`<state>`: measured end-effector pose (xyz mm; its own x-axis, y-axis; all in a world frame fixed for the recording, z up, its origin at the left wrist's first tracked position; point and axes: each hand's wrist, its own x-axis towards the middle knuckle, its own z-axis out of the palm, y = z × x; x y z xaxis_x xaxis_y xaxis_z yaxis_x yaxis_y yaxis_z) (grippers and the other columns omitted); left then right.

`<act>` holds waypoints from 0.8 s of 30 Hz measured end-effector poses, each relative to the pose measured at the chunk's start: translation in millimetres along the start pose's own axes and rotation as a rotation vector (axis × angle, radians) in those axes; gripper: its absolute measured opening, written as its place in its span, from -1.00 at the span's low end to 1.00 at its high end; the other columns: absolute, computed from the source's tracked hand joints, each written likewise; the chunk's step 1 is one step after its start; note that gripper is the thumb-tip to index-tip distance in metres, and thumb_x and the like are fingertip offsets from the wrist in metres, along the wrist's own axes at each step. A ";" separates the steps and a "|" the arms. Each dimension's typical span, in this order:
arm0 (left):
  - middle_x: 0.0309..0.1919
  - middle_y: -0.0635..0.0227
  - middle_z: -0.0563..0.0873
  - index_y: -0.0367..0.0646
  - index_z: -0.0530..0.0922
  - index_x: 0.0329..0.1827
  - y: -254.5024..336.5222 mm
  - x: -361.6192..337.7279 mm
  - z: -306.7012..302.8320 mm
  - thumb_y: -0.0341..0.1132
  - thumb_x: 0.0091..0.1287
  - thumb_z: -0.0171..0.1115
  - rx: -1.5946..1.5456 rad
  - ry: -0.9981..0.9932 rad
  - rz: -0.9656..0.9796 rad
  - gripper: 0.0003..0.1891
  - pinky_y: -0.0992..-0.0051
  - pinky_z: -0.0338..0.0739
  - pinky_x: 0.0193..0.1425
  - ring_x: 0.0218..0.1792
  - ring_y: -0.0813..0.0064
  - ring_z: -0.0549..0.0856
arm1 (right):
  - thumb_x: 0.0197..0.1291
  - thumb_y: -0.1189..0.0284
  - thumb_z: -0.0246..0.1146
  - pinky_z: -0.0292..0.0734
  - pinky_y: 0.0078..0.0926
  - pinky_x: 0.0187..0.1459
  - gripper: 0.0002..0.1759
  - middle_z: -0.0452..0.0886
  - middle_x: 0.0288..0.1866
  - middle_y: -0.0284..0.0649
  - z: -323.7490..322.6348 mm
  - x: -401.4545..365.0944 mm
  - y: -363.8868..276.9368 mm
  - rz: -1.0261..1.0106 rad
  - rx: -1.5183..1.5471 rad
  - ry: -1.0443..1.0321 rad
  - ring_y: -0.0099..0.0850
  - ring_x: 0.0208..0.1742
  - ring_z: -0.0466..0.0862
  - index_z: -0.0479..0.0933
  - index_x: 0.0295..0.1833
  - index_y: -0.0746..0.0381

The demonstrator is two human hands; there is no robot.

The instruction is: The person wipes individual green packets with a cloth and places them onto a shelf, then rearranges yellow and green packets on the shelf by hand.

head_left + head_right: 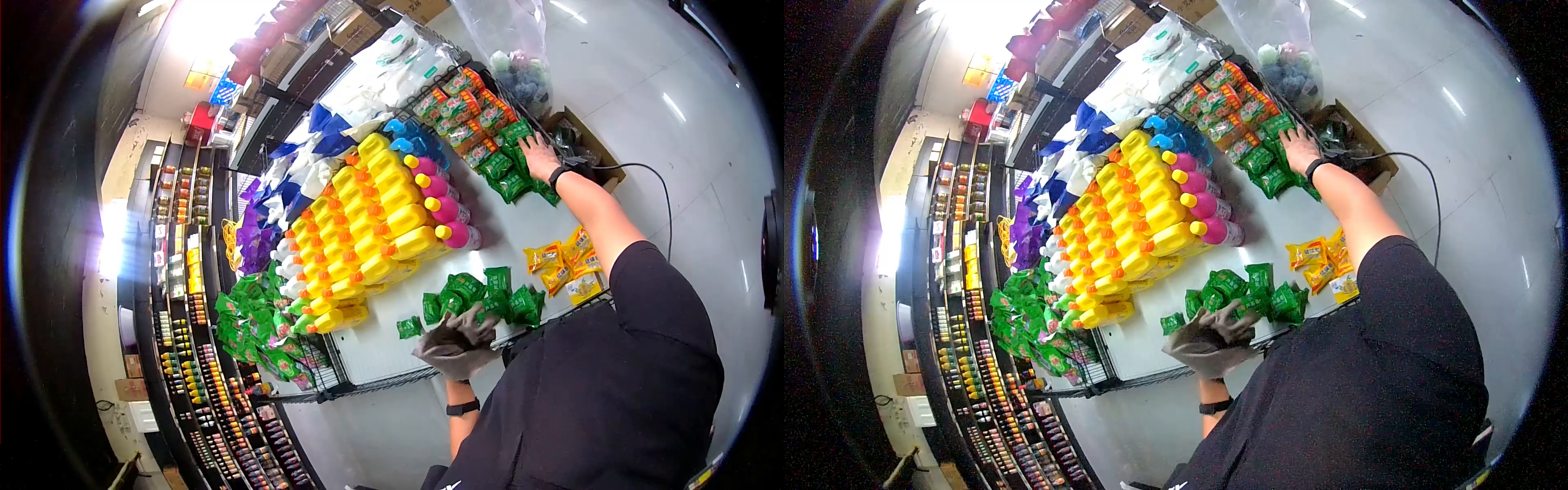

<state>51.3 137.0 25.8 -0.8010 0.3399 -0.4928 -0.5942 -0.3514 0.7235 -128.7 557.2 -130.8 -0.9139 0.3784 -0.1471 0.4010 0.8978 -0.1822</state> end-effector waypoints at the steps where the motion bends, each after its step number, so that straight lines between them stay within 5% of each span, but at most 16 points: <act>1: 0.07 0.23 0.65 -0.13 0.46 0.19 -0.6 4.2 3.4 0.27 0.27 0.09 -0.007 -0.016 -0.012 -0.33 0.04 0.52 0.22 0.08 0.18 0.61 | 0.20 0.52 0.22 0.33 0.00 0.38 -0.25 0.33 0.41 -0.09 5.7 -1.8 1.1 -0.031 0.076 0.086 -0.04 0.51 0.25 0.23 0.54 0.13; 4: 0.12 0.24 0.64 -0.12 0.43 0.25 1.0 16.8 8.8 0.25 0.26 0.14 -0.041 -0.036 -0.043 -0.30 0.04 0.50 0.25 0.12 0.20 0.60 | 0.14 0.53 0.26 0.39 -0.03 0.29 -0.51 0.41 0.25 -0.09 16.0 -0.8 -13.9 0.057 0.072 0.132 -0.10 0.37 0.36 0.47 0.23 0.16; 6: 0.15 0.25 0.63 -0.12 0.41 0.30 2.8 23.8 12.4 0.24 0.25 0.18 -0.064 -0.038 -0.069 -0.28 0.04 0.50 0.28 0.15 0.20 0.59 | -0.06 0.40 0.42 0.43 -0.07 0.21 -0.45 0.43 0.15 -0.11 -9.3 -32.9 -34.8 0.003 0.194 0.221 -0.14 0.29 0.38 0.49 0.13 0.13; 10: 0.22 0.27 0.61 -0.11 0.37 0.39 -4.1 45.3 21.5 0.21 0.23 0.25 -0.180 -0.064 -0.146 -0.22 0.04 0.48 0.33 0.20 0.22 0.58 | -0.31 0.31 0.50 0.41 -0.14 0.19 -0.25 0.45 -0.01 -0.13 -9.7 -132.1 -84.9 -0.334 0.449 0.429 -0.11 0.16 0.41 0.54 0.18 0.07; 13: 0.27 0.24 0.60 -0.16 0.42 0.37 -10.9 46.2 32.6 0.02 0.34 0.24 -0.297 -0.169 -0.198 -0.37 0.17 0.48 0.31 0.21 0.26 0.59 | -0.32 0.37 0.48 0.40 -0.12 0.19 -0.27 0.49 0.06 -0.08 -30.6 -223.5 -127.5 -0.698 0.774 0.162 -0.06 0.16 0.46 0.56 0.16 0.17; 14: 0.26 0.21 0.61 -0.18 0.46 0.34 -21.9 51.4 25.4 -0.13 0.37 0.24 0.425 -0.432 0.321 -0.47 0.22 0.47 0.30 0.19 0.26 0.61 | -0.31 0.37 0.47 0.40 -0.13 0.19 -0.30 0.49 0.11 -0.05 -35.4 -247.0 -138.9 -0.819 0.808 0.074 -0.04 0.20 0.45 0.57 0.12 0.24; 15: 0.25 0.18 0.61 -0.20 0.50 0.31 -33.0 56.5 18.3 -0.28 0.39 0.25 1.022 -0.309 0.976 -0.56 0.26 0.47 0.28 0.17 0.27 0.63 | -0.29 0.34 0.46 0.39 -0.14 0.22 -0.34 0.49 0.14 -0.03 -41.2 -267.1 -145.5 -0.822 0.659 0.158 -0.03 0.24 0.44 0.58 0.07 0.31; 16: 0.26 0.15 0.61 -0.26 0.50 0.31 -50.2 64.9 -13.0 -0.41 0.35 0.27 0.904 -0.335 0.701 -0.55 0.31 0.46 0.30 0.19 0.26 0.62 | -0.26 0.32 0.45 0.39 -0.14 0.25 -0.37 0.48 0.17 0.00 -58.0 -282.1 -146.7 -0.824 0.509 0.239 -0.02 0.27 0.42 0.59 0.02 0.38; 17: 0.26 0.14 0.61 -0.27 0.50 0.32 -38.4 53.2 10.2 -0.44 0.34 0.26 0.911 -0.346 0.698 -0.54 0.32 0.43 0.35 0.23 0.25 0.60 | -0.23 0.27 0.42 0.35 -0.11 0.30 -0.42 0.46 0.20 0.02 -76.5 -278.8 -139.2 -0.851 0.458 0.100 -0.02 0.32 0.39 0.61 -0.07 0.44; 20: 0.37 0.08 0.49 -0.34 0.39 0.39 -20.2 48.5 20.2 -0.18 0.10 0.52 1.301 -0.451 0.950 -0.20 0.13 0.23 0.56 0.43 0.03 0.42 | -0.24 0.16 0.50 0.29 -0.04 0.37 -0.09 0.33 0.36 0.05 -94.8 -272.0 -122.1 -0.860 0.435 0.130 -0.01 0.42 0.29 0.46 0.27 0.39; 21: 0.36 0.07 0.50 -0.34 0.39 0.40 -21.9 50.9 19.1 -0.19 0.08 0.53 1.391 -0.479 0.913 -0.18 0.13 0.25 0.55 0.42 0.02 0.43 | -0.20 0.04 0.53 0.25 -0.02 0.42 0.07 0.29 0.40 0.06 -102.3 -274.0 -115.9 -0.834 0.447 0.078 0.02 0.42 0.27 0.33 0.44 0.29; 24: 0.30 0.03 0.54 -0.29 0.41 0.39 -52.4 73.2 -21.6 -0.11 -0.06 0.58 1.262 -0.330 0.733 -0.10 0.21 0.34 0.50 0.37 0.04 0.50 | -0.09 -0.05 0.52 0.22 0.01 0.44 0.04 0.30 0.40 0.06 -106.4 -280.0 -111.7 -0.777 0.655 0.021 0.05 0.42 0.26 0.32 0.46 0.23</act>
<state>22.3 161.4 -58.7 -0.7312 0.6634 0.1590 0.5123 0.3801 0.7701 75.7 374.9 34.2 -0.9347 -0.2475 0.2552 -0.3546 0.5989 -0.7180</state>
